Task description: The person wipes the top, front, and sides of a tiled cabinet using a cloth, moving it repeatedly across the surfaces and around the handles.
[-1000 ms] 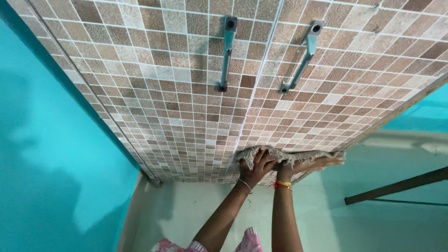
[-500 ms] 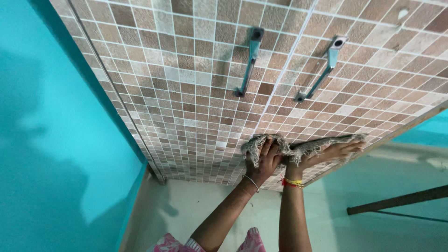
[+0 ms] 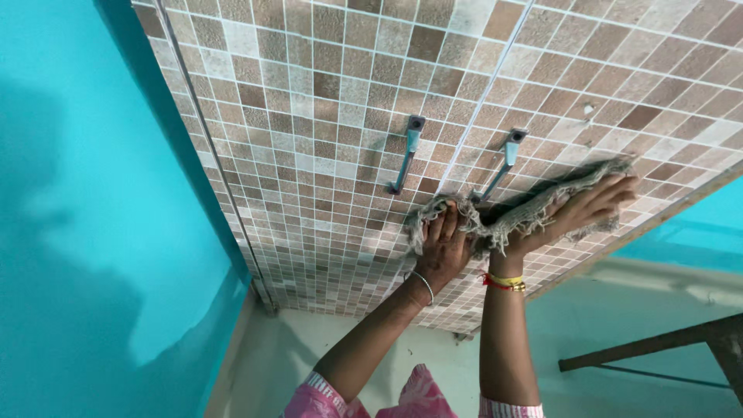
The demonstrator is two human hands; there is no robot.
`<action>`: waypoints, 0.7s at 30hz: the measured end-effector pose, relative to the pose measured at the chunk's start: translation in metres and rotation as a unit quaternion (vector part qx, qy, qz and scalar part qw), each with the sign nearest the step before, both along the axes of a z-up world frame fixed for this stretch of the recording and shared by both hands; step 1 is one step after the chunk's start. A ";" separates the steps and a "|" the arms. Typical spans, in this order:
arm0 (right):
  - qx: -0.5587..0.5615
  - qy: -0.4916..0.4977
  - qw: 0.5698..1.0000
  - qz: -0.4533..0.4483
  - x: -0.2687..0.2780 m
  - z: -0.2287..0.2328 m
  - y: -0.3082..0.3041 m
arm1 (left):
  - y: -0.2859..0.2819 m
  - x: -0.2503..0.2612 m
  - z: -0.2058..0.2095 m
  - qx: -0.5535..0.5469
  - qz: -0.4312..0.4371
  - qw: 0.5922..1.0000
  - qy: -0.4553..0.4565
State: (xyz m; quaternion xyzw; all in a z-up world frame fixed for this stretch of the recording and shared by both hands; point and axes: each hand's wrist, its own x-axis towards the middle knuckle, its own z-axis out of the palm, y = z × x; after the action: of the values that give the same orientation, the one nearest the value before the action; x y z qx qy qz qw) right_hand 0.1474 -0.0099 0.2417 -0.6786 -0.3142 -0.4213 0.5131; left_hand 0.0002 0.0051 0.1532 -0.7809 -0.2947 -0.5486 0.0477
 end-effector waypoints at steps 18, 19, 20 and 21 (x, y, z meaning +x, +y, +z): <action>0.027 0.026 0.997 0.067 -0.038 0.169 -0.016 | -0.036 -0.050 0.222 0.016 -0.086 0.996 -0.019; 0.020 0.035 0.997 0.068 -0.043 0.173 -0.018 | -0.037 -0.052 0.231 0.021 -0.089 0.996 -0.025; 0.018 0.031 0.997 0.071 -0.044 0.179 -0.020 | -0.037 -0.051 0.240 0.026 -0.092 0.995 -0.031; 0.016 0.027 0.997 0.074 -0.044 0.184 -0.023 | -0.036 -0.051 0.248 0.030 -0.095 0.994 -0.036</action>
State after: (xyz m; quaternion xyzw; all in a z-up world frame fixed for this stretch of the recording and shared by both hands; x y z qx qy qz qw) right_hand 0.1032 -0.0326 0.4253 -0.6564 -0.3429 -0.3691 0.5616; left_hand -0.0505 -0.0314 0.4012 -0.7834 -0.2044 -0.5869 0.0081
